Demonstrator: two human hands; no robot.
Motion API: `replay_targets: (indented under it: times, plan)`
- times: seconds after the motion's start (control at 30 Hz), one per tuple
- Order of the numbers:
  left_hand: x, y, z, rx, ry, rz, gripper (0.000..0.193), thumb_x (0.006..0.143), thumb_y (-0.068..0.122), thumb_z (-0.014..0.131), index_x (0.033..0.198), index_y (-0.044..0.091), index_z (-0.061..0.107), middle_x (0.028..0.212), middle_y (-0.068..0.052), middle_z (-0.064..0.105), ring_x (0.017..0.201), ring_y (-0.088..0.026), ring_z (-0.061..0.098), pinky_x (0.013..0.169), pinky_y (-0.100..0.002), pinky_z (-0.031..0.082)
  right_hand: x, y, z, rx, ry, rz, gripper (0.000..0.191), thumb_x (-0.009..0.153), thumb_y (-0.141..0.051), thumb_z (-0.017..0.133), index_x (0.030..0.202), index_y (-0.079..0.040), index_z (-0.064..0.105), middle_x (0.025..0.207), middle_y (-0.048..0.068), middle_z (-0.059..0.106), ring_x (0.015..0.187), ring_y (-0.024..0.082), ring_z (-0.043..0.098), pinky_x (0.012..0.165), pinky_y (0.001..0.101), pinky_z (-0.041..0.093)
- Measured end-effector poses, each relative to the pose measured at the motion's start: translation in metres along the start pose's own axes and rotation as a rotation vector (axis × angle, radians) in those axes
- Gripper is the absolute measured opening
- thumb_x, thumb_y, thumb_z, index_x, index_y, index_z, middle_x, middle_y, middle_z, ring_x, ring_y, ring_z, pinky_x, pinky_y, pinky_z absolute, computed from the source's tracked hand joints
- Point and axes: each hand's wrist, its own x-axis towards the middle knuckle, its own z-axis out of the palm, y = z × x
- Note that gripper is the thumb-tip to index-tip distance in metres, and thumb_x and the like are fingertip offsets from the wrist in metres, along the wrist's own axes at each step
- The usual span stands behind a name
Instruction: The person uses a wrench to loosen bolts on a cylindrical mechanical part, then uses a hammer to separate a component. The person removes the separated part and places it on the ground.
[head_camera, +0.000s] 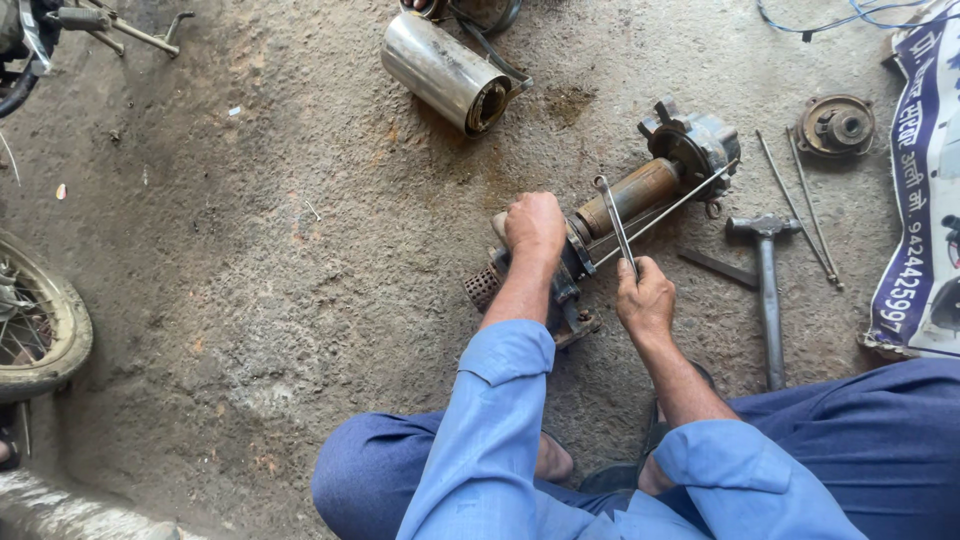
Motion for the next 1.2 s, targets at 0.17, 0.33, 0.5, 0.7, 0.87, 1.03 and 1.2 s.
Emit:
replay_targets:
  times: [0.17,0.33,0.5,0.7,0.87,1.03,1.2]
  plan:
    - [0.001,-0.009,0.001,-0.106,0.025,0.011,0.016,0.096,0.014,0.063,0.1,0.011,0.078,0.11,-0.016,0.076,0.104,-0.032,0.074,0.086,-0.049,0.056,0.001,0.004,-0.001,0.056,0.005,-0.017,0.033,0.104,-0.035,0.057,0.099,-0.004,0.067,0.068,0.006,0.063,0.063,0.019,0.062,0.058,0.0405,0.049]
    - [-0.005,-0.006,-0.008,-0.029,0.007,0.016,0.03,0.087,0.018,0.073,0.112,0.001,0.07,0.109,-0.019,0.071,0.097,-0.03,0.073,0.085,-0.045,0.056,0.004,0.008,0.001,0.048,-0.013,0.06,0.032,0.106,-0.036,0.055,0.099,-0.007,0.067,0.068,0.004,0.06,0.064,0.019,0.059,0.058,0.0392,0.048]
    - [-0.012,-0.003,-0.013,0.027,-0.071,0.018,0.02,0.093,0.018,0.069,0.109,0.007,0.073,0.115,-0.017,0.069,0.101,-0.027,0.072,0.089,-0.047,0.054,0.004,0.01,0.0,0.051,0.011,0.045,0.033,0.105,-0.036,0.056,0.099,-0.005,0.067,0.073,0.007,0.063,0.07,0.02,0.062,0.062,0.0419,0.05]
    - [-0.005,-0.006,-0.008,-0.026,0.033,0.015,0.026,0.09,0.016,0.068,0.112,0.004,0.071,0.111,-0.017,0.072,0.101,-0.031,0.073,0.087,-0.046,0.055,0.004,0.01,-0.002,0.078,0.052,0.022,0.035,0.104,-0.036,0.058,0.101,-0.003,0.068,0.074,0.011,0.065,0.072,0.023,0.064,0.066,0.0443,0.05]
    - [-0.003,-0.004,-0.001,0.04,-0.007,0.036,0.018,0.088,0.017,0.066,0.102,0.009,0.075,0.113,-0.017,0.07,0.104,-0.032,0.071,0.086,-0.049,0.054,0.006,0.01,0.0,0.096,0.008,0.099,0.035,0.104,-0.037,0.056,0.101,-0.004,0.068,0.072,0.009,0.064,0.07,0.021,0.063,0.063,0.0441,0.051]
    - [0.0,-0.011,0.0,-0.039,0.102,0.04,0.024,0.09,0.014,0.066,0.111,0.004,0.073,0.11,-0.017,0.072,0.101,-0.032,0.074,0.085,-0.049,0.056,0.007,0.011,0.001,0.073,0.016,0.075,0.035,0.105,-0.036,0.057,0.1,-0.004,0.068,0.071,0.008,0.064,0.069,0.019,0.063,0.063,0.0423,0.05]
    - [0.005,-0.01,0.013,0.058,0.013,0.054,0.024,0.085,0.019,0.07,0.104,0.005,0.073,0.11,-0.018,0.07,0.098,-0.031,0.072,0.082,-0.048,0.055,0.009,0.02,0.006,0.101,0.023,0.087,0.035,0.105,-0.036,0.057,0.098,-0.003,0.068,0.072,0.008,0.063,0.07,0.02,0.062,0.062,0.0418,0.05]
